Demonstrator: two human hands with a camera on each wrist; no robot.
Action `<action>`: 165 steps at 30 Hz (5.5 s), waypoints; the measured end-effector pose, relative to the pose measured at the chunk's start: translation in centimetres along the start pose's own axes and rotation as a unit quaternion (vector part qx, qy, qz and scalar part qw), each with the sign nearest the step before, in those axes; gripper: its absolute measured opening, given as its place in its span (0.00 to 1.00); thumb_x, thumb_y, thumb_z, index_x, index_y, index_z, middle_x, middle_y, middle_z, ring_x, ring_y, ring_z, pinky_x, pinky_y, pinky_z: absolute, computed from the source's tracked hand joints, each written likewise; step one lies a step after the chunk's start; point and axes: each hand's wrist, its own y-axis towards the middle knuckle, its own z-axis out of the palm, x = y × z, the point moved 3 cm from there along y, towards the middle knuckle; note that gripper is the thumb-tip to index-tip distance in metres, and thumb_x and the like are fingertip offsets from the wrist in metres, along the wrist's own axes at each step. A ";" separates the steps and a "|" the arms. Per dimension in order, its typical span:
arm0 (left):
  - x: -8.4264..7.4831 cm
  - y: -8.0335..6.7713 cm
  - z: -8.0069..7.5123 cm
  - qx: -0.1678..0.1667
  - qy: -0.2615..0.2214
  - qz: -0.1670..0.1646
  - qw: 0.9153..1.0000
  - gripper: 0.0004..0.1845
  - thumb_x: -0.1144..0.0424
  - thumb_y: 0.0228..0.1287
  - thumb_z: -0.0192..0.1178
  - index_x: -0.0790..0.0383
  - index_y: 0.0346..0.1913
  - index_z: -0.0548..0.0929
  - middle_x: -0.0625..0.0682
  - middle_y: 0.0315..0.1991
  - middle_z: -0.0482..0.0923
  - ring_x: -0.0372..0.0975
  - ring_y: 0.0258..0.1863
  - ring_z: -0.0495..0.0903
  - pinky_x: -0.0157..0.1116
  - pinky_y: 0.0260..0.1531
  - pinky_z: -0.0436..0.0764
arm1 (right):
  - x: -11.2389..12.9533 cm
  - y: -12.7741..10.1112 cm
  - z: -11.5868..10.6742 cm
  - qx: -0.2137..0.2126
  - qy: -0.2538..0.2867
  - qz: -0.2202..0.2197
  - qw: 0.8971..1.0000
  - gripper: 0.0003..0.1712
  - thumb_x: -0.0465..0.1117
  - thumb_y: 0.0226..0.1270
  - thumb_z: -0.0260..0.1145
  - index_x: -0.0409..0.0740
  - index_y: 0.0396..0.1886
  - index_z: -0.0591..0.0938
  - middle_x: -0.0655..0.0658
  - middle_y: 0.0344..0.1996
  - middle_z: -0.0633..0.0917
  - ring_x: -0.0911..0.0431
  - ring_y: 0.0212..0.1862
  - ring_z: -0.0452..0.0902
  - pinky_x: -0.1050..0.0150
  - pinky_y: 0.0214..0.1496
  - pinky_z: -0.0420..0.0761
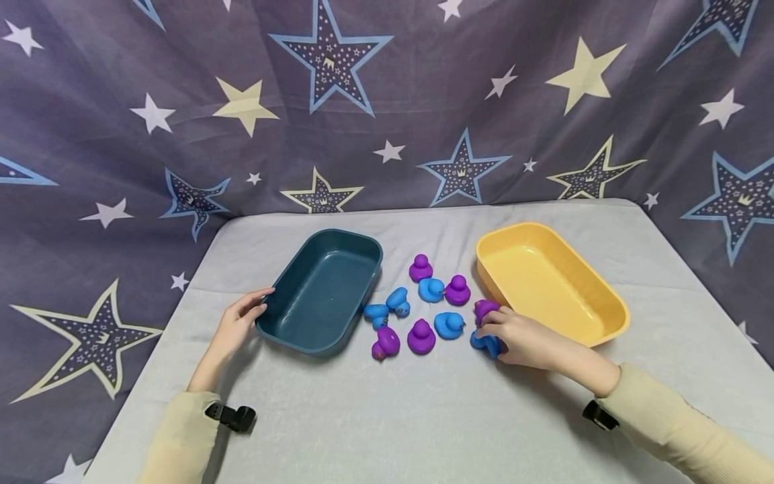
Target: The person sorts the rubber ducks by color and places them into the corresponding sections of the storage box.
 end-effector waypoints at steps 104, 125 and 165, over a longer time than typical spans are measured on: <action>-2.6 -0.6 0.2 -0.010 -0.048 -0.030 0.998 0.17 0.70 0.65 0.46 0.76 0.54 0.69 0.48 0.35 0.72 0.30 0.17 0.59 0.31 0.14 0.62 | 0.3 19.4 -1.7 -0.102 0.278 0.063 0.953 0.24 0.34 0.47 0.67 0.39 0.49 0.78 0.41 0.48 0.76 0.50 0.48 0.72 0.61 0.51 0.72; -2.3 -0.6 0.4 -0.012 -0.056 -0.022 0.998 0.17 0.71 0.65 0.46 0.76 0.54 0.69 0.54 0.30 0.69 0.30 0.12 0.57 0.37 0.13 0.61 | 0.4 22.0 -0.5 -0.070 0.298 0.097 0.947 0.24 0.33 0.49 0.66 0.38 0.50 0.77 0.37 0.52 0.72 0.48 0.51 0.71 0.65 0.51 0.72; 0.1 -0.2 0.6 -0.012 -0.060 -0.045 0.997 0.18 0.64 0.67 0.46 0.69 0.57 0.69 0.46 0.44 0.70 0.33 0.24 0.63 0.38 0.15 0.63 | 0.2 15.2 -3.4 -0.043 0.295 0.059 0.953 0.19 0.36 0.55 0.63 0.35 0.48 0.77 0.39 0.46 0.79 0.48 0.47 0.74 0.55 0.50 0.73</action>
